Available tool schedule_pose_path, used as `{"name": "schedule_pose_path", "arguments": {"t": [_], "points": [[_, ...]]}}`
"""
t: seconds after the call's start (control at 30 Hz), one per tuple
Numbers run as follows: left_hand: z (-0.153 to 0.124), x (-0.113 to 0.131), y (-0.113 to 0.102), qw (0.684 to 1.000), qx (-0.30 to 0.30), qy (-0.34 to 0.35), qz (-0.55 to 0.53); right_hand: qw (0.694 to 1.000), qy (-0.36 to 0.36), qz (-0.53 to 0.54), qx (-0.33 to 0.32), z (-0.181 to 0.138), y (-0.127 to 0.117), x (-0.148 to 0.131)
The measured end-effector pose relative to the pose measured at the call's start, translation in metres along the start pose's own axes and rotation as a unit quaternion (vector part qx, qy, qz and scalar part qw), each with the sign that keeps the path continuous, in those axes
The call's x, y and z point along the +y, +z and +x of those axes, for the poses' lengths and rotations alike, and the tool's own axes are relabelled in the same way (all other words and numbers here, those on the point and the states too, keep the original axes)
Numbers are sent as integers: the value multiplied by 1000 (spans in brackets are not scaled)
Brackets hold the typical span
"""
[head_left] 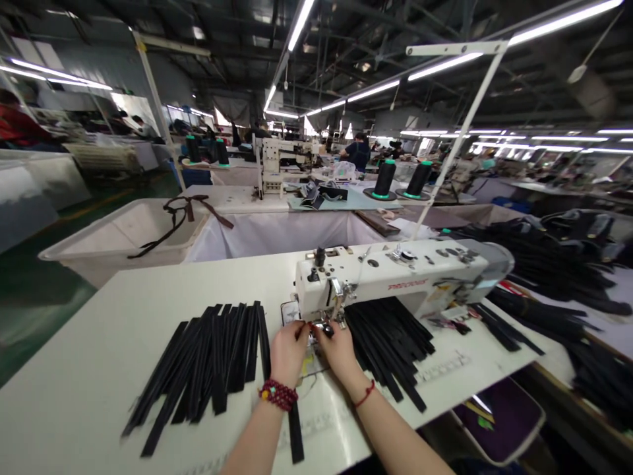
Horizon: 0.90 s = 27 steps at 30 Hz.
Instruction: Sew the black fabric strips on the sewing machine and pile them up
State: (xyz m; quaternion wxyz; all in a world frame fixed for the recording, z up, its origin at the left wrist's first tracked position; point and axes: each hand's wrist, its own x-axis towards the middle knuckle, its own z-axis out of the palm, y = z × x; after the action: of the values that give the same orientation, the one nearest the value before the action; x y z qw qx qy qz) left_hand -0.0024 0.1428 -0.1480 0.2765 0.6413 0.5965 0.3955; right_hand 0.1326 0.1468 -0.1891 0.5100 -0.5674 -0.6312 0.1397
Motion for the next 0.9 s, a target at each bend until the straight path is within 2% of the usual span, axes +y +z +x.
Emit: {"name": "schedule_pose_path", "arguments": {"t": [0.23,0.4,0.57,0.63,0.77,0.9], "points": [[2,-1,1,1000,4,27,0,1000,1,28,9,8,0,-7],[-1,4,-8,999,13,53,6,999,0,51,0,7,-14,-22],[-20,21,-32,978,89,165,88,994,-13,96,-46,-8,-46,-42],[-31,28,-38,966,70,228,98,990,-21,120,-66,-16,-59,-50],[-51,31,-39,933,-45,349,76,979,-24,173,-103,-32,-74,-59],[-58,26,-38,941,-67,328,58,979,-23,174,-105,-40,-75,-59]]}}
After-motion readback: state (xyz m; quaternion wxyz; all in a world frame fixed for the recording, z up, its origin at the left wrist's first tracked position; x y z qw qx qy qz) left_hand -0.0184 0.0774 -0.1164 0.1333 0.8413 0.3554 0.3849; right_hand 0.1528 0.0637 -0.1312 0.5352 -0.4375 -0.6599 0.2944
